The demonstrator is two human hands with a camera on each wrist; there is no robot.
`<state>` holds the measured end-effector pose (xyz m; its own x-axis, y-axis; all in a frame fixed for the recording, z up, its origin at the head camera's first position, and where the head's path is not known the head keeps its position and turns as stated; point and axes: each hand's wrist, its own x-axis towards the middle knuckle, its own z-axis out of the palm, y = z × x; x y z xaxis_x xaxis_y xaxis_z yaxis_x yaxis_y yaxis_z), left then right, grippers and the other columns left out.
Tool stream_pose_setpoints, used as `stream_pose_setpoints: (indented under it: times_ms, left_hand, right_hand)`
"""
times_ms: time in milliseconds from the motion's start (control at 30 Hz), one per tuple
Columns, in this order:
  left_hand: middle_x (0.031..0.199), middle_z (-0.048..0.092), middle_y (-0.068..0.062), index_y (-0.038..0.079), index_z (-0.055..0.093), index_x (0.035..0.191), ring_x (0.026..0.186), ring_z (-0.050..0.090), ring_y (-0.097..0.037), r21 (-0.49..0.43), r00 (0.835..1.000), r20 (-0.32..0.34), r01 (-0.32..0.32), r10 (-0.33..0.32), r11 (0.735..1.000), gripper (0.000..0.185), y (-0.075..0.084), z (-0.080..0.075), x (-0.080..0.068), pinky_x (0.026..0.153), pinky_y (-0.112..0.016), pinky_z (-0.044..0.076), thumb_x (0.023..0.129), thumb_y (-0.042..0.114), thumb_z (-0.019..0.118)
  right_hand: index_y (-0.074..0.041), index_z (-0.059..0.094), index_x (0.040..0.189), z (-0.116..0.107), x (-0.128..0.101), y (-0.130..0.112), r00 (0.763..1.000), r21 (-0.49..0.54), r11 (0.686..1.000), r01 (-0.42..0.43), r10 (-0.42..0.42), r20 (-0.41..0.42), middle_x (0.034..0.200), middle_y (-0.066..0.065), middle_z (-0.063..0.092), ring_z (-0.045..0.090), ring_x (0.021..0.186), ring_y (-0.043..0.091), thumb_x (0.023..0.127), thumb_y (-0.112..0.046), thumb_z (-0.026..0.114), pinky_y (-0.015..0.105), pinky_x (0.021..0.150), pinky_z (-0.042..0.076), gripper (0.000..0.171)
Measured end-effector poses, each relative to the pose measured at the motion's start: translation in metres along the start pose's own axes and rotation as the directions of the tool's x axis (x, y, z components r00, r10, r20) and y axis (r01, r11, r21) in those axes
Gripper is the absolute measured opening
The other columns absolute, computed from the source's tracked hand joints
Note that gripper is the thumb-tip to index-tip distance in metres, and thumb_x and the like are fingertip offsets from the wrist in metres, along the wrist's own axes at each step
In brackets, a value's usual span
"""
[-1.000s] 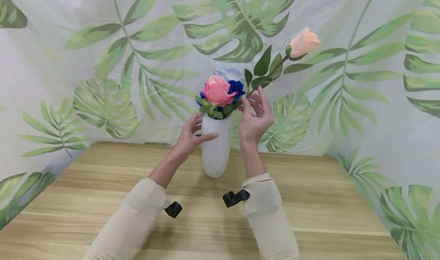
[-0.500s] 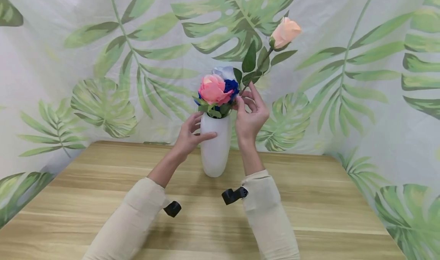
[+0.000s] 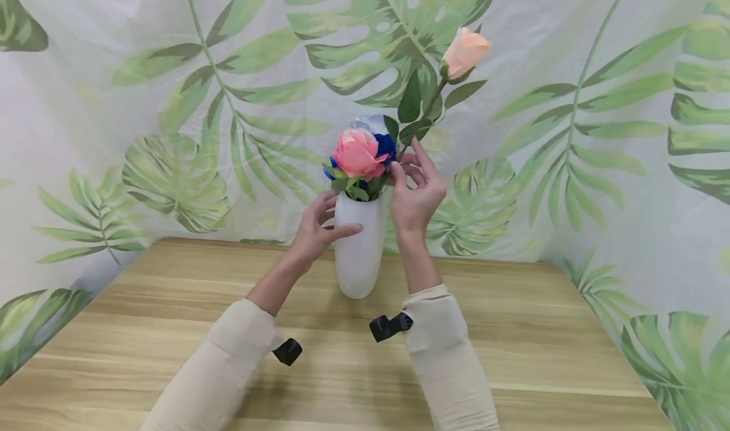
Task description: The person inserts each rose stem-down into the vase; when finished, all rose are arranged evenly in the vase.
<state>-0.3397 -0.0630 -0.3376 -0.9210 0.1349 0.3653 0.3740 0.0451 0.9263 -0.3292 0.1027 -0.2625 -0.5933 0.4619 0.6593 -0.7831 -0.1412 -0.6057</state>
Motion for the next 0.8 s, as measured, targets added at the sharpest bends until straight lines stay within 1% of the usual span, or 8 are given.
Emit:
stream_pose_setpoints:
  times_ms: [133, 233, 367, 500, 600, 700, 800]
  left_hand:
    - [0.153, 0.05, -0.012, 0.013, 0.049, 0.151, 0.134, 0.053, -0.037, 0.005, 1.0, -0.007, 0.0, 0.0, 1.0, 0.075, 0.0, 0.0, 0.0, 0.102, -0.056, 0.052, 0.086, 0.012, 0.086]
    - [0.154, 0.05, -0.012, 0.013, 0.049, 0.152, 0.134, 0.052, -0.038, 0.01, 1.0, -0.008, -0.001, 0.001, 1.0, 0.075, 0.0, 0.001, 0.0, 0.102, -0.057, 0.052, 0.086, 0.012, 0.086]
    - [0.154, 0.05, -0.012, 0.013, 0.049, 0.152, 0.135, 0.052, -0.037, 0.01, 1.0, -0.007, 0.001, -0.001, 1.0, 0.076, 0.0, 0.001, 0.0, 0.102, -0.057, 0.051, 0.086, 0.013, 0.086]
    - [0.153, 0.051, -0.011, 0.013, 0.05, 0.151, 0.134, 0.052, -0.036, 0.006, 1.0, -0.004, 0.002, -0.002, 1.0, 0.075, 0.0, 0.001, 0.0, 0.102, -0.057, 0.051, 0.086, 0.013, 0.086]
    - [0.153, 0.051, -0.011, 0.014, 0.05, 0.151, 0.133, 0.052, -0.036, 0.002, 1.0, -0.005, 0.003, -0.003, 1.0, 0.074, 0.0, 0.0, -0.001, 0.103, -0.057, 0.05, 0.086, 0.014, 0.086]
    - [0.153, 0.051, -0.011, 0.013, 0.05, 0.15, 0.134, 0.052, -0.036, 0.008, 1.0, -0.009, 0.003, -0.003, 1.0, 0.073, -0.001, 0.0, -0.001, 0.103, -0.057, 0.05, 0.086, 0.014, 0.086]
    - [0.152, 0.051, -0.012, 0.013, 0.05, 0.15, 0.135, 0.052, -0.037, 0.018, 1.0, -0.014, 0.004, -0.004, 1.0, 0.074, -0.001, -0.001, -0.002, 0.104, -0.057, 0.05, 0.086, 0.015, 0.086]
  right_hand:
    - [0.007, 0.063, 0.136, -0.003, -0.008, 0.012, 0.998, -0.047, 0.998, -0.044, 0.046, 0.042, 0.093, 0.005, 0.065, 0.071, 0.077, 0.011, 0.087, 0.023, 0.068, 0.03, 0.064, 0.062, 0.052]
    - [0.008, 0.062, 0.136, -0.006, -0.013, 0.019, 0.997, -0.071, 0.996, -0.053, 0.057, 0.057, 0.093, 0.006, 0.067, 0.072, 0.076, 0.011, 0.087, 0.022, 0.068, 0.029, 0.064, 0.062, 0.052]
    - [0.011, 0.063, 0.133, -0.008, -0.015, 0.023, 0.998, -0.048, 0.998, -0.043, 0.045, 0.045, 0.092, 0.007, 0.067, 0.072, 0.074, 0.011, 0.087, 0.021, 0.069, 0.029, 0.063, 0.062, 0.048]
    - [0.015, 0.064, 0.127, -0.008, -0.014, 0.02, 1.0, 0.004, 1.0, -0.024, 0.024, -0.012, 0.092, 0.006, 0.065, 0.073, 0.077, 0.011, 0.09, 0.019, 0.068, 0.029, 0.063, 0.062, 0.037]
    - [0.014, 0.065, 0.123, -0.007, -0.013, 0.018, 0.999, 0.032, 0.999, -0.013, 0.014, -0.043, 0.091, 0.007, 0.064, 0.072, 0.077, 0.013, 0.09, 0.017, 0.068, 0.03, 0.063, 0.062, 0.033]
    - [0.012, 0.065, 0.12, -0.006, -0.015, 0.02, 1.0, 0.03, 1.0, -0.008, 0.009, -0.028, 0.089, 0.006, 0.064, 0.073, 0.075, 0.015, 0.089, 0.017, 0.07, 0.032, 0.063, 0.063, 0.032]
    - [0.012, 0.064, 0.117, -0.006, -0.019, 0.025, 1.0, -0.012, 1.0, -0.009, 0.009, -0.003, 0.087, 0.005, 0.065, 0.074, 0.075, 0.013, 0.088, 0.017, 0.071, 0.032, 0.065, 0.063, 0.03]
